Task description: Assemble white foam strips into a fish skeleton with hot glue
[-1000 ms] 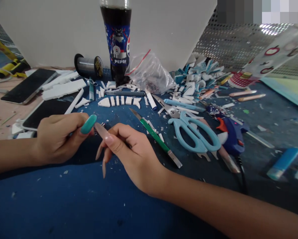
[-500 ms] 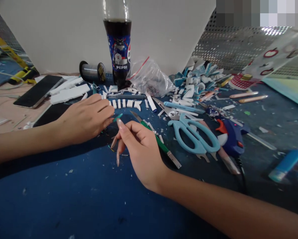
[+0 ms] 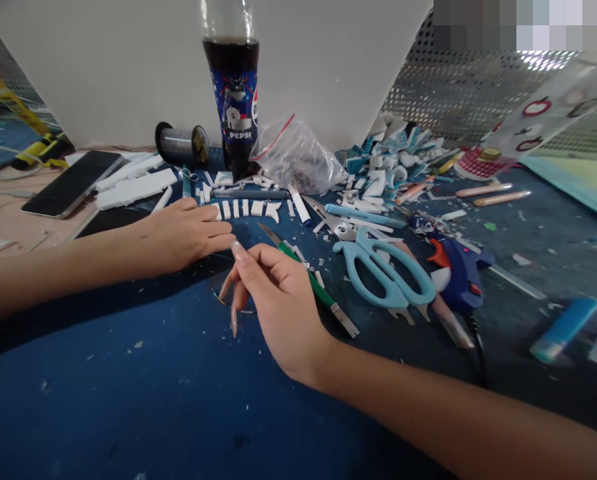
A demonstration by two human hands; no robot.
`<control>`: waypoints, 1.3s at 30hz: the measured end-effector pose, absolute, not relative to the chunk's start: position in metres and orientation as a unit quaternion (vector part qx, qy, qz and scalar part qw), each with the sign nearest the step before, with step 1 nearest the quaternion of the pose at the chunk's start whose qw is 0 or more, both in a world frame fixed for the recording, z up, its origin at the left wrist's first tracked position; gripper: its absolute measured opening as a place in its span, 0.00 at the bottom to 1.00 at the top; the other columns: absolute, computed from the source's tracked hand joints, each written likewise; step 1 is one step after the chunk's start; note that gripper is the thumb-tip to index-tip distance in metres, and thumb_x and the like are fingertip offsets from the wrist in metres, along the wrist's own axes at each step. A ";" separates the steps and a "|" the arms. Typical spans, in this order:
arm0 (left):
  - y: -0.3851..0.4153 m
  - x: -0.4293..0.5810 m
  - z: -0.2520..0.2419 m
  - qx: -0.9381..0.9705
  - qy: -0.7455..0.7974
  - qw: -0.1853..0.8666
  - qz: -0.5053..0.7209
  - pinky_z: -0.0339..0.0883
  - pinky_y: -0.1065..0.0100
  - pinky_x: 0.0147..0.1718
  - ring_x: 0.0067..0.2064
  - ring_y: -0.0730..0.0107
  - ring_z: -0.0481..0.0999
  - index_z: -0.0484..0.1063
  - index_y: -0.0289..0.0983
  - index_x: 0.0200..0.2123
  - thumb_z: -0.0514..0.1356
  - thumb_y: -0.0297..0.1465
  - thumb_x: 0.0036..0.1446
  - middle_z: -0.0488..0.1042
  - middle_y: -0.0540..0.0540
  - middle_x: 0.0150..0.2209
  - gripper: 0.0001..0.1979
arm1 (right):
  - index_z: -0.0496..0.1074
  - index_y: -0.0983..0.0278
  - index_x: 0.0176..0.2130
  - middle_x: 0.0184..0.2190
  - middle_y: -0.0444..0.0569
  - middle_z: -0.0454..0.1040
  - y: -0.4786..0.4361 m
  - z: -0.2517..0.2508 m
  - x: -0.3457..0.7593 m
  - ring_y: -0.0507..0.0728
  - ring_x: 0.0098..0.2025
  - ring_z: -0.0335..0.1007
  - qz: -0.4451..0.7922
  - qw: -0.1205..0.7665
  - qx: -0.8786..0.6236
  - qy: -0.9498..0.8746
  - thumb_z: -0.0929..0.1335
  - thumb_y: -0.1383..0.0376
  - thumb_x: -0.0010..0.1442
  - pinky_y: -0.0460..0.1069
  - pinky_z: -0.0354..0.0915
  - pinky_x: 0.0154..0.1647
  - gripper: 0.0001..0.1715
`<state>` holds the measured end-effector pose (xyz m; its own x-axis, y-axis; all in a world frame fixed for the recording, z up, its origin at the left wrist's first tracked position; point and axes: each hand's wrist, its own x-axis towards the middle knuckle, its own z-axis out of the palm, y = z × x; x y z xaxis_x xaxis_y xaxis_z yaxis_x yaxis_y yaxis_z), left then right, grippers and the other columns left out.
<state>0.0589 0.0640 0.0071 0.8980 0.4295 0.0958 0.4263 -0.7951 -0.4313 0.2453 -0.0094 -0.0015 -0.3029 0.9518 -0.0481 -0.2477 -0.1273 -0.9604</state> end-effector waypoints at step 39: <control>0.006 0.064 0.015 -0.508 -0.436 -0.675 -0.311 0.55 0.79 0.19 0.20 0.82 0.57 0.64 0.34 0.19 0.52 0.33 0.63 0.62 0.53 0.18 0.20 | 0.69 0.64 0.26 0.15 0.39 0.66 -0.013 0.005 0.246 0.44 0.13 0.61 0.621 0.463 -0.370 -0.513 0.65 0.61 0.65 0.42 0.61 0.15 0.17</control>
<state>0.0636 0.0062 0.0146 0.4260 0.8624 -0.2736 0.0238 0.2916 0.9562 0.2460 -0.0133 0.0054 -0.2973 0.9547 0.0157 -0.1952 -0.0447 -0.9797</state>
